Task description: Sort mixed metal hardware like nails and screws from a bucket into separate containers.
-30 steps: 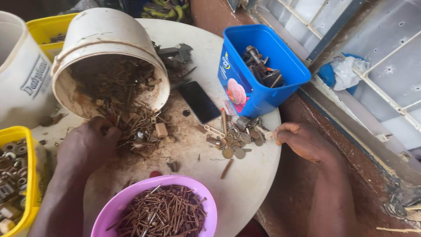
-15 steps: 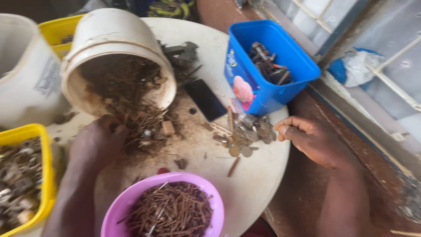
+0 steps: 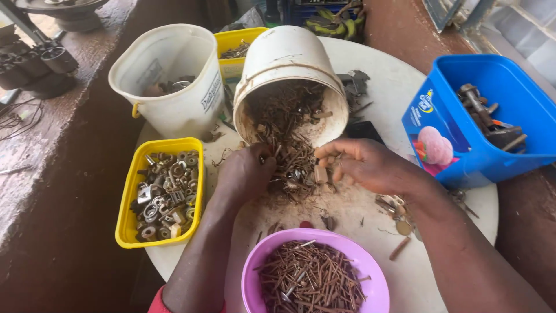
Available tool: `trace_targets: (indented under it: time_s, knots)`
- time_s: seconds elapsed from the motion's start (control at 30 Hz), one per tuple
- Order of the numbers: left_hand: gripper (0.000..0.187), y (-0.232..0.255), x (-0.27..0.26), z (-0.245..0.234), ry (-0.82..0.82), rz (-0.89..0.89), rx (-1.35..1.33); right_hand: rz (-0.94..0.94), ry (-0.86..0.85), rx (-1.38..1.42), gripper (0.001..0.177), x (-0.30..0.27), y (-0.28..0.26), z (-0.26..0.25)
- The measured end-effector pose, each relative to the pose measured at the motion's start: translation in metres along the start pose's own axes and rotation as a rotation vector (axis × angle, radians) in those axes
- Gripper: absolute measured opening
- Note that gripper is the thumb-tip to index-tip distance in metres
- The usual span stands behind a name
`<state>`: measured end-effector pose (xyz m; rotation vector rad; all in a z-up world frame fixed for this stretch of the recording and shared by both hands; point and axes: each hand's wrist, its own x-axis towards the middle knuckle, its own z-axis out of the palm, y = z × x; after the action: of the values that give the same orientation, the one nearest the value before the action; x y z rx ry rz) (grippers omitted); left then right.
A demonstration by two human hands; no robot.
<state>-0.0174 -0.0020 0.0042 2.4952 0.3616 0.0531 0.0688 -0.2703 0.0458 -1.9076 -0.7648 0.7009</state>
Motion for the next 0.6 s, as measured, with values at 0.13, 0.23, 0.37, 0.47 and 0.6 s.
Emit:
trace_targets:
  time_s: [0.13,0.23,0.37,0.47,0.6]
  knots:
    - [0.035,-0.001,-0.001,-0.003,-0.010,0.022,0.003,-0.022,0.093,-0.211,0.046,0.034,0.013,0.006]
    - [0.036,-0.002,-0.001,-0.002,-0.011,0.020,0.066,-0.106,0.117,-0.325,0.055,0.050,0.007,0.022]
    - [0.038,-0.001,0.000,0.003,-0.006,0.001,0.056,-0.116,0.128,-0.505,0.063,0.053,0.005,0.045]
    - [0.038,0.008,-0.001,-0.006,-0.059,-0.002,0.097,-0.218,0.086,-0.547,0.052,0.066,0.005,0.044]
    - [0.037,0.021,-0.016,-0.016,-0.157,-0.013,0.161,-0.174,-0.025,-0.398,0.051,0.057,0.006,0.039]
